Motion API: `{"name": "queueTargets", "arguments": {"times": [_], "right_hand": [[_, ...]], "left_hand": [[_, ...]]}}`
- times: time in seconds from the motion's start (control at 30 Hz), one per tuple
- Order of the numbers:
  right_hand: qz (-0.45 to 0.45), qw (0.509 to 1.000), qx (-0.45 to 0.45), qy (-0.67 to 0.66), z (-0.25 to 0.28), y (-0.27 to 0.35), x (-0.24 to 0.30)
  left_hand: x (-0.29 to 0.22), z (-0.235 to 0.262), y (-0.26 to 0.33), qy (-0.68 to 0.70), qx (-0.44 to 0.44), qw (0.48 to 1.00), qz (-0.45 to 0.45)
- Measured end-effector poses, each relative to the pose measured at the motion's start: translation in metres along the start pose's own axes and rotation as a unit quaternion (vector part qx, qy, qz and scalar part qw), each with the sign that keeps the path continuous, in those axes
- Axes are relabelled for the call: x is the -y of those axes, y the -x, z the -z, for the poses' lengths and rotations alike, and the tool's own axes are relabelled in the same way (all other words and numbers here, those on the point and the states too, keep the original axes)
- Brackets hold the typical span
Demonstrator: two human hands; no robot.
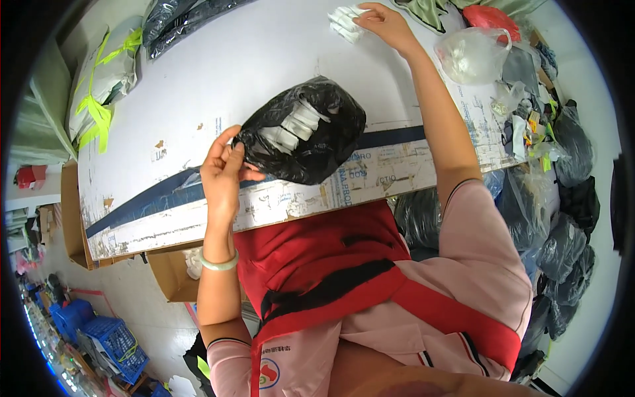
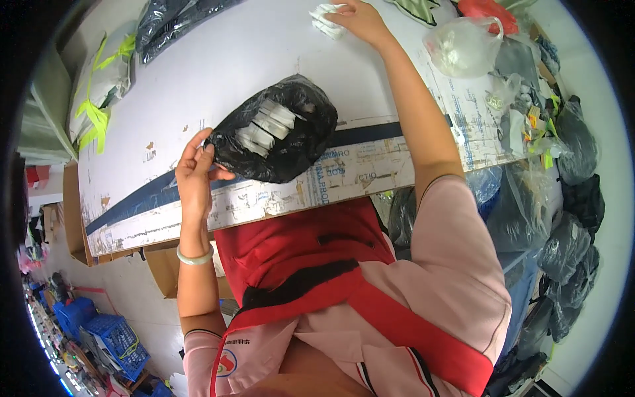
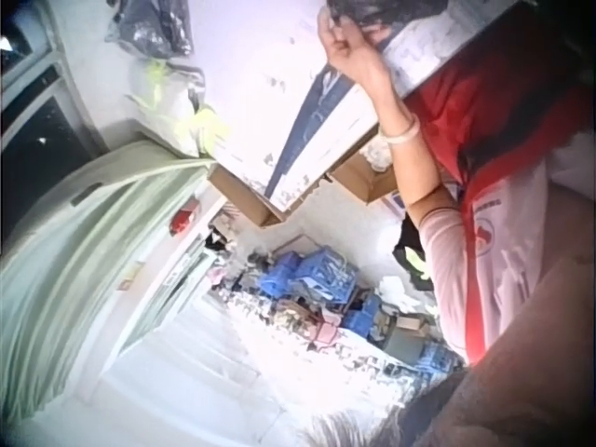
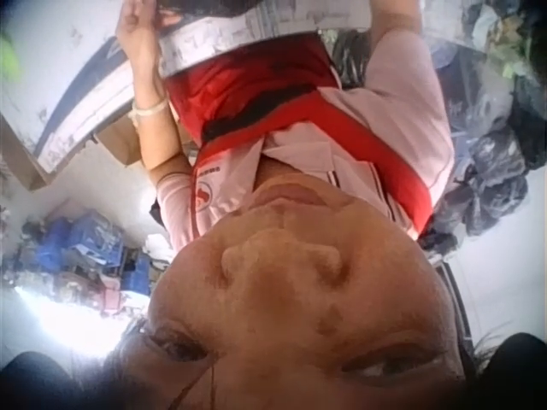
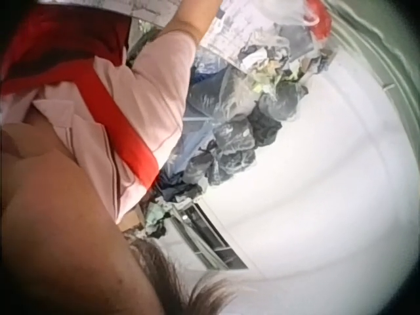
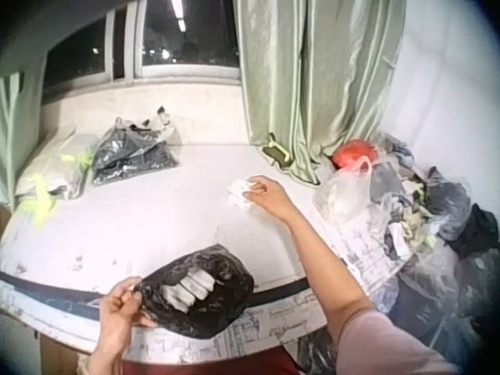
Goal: Packaging and organizing small plastic buckles or components into plastic bags on a factory workbench.
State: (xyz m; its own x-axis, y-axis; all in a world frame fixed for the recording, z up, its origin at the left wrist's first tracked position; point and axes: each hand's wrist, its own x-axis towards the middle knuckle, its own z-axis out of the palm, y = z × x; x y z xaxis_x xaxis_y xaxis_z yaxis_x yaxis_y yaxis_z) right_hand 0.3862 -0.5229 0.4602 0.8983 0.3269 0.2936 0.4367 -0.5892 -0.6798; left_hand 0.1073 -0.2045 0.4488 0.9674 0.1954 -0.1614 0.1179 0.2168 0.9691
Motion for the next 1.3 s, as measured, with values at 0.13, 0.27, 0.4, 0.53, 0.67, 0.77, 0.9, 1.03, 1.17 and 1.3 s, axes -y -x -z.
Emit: {"name": "queueTargets", "arguments": {"times": [0.13,0.27,0.4,0.53,0.67,0.77,0.9,1.03,1.17,1.3], "right_hand": [[-0.085,0.946,-0.019,0.312,-0.027,-0.039,-0.063],[-0.026,0.931,-0.019,0.362,-0.057,-0.061,-0.055],[-0.079,0.906,0.011,0.415,-0.071,-0.052,-0.013],[-0.076,0.925,-0.047,0.369,-0.072,-0.059,-0.05],[-0.102,0.925,-0.047,0.363,-0.074,-0.061,-0.072],[-0.103,0.933,-0.046,0.343,-0.072,-0.05,-0.067],[-0.082,0.972,-0.053,0.215,-0.071,-0.05,-0.044],[-0.167,0.938,-0.041,0.301,-0.075,-0.063,-0.066],[-0.184,0.937,-0.028,0.296,-0.08,-0.055,-0.053],[-0.086,0.982,-0.036,0.167,-0.078,-0.03,-0.048]], "left_hand": [[0.006,0.004,-0.004,-0.005,0.024,1.0,0.005],[0.0,0.001,-0.006,-0.002,0.016,1.0,0.023],[0.005,0.004,-0.006,-0.005,0.012,0.999,0.037],[0.004,-0.004,-0.011,-0.006,0.021,0.998,0.055],[0.005,-0.004,-0.012,-0.009,0.025,0.998,0.054],[0.005,-0.001,-0.012,-0.009,0.016,0.998,0.052],[0.003,0.001,-0.012,-0.015,0.016,0.999,0.048],[0.005,-0.001,-0.013,-0.012,0.03,0.998,0.052],[0.006,0.004,-0.009,-0.007,0.017,0.999,0.051],[0.004,0.004,-0.005,-0.012,0.012,0.998,0.056]]}}
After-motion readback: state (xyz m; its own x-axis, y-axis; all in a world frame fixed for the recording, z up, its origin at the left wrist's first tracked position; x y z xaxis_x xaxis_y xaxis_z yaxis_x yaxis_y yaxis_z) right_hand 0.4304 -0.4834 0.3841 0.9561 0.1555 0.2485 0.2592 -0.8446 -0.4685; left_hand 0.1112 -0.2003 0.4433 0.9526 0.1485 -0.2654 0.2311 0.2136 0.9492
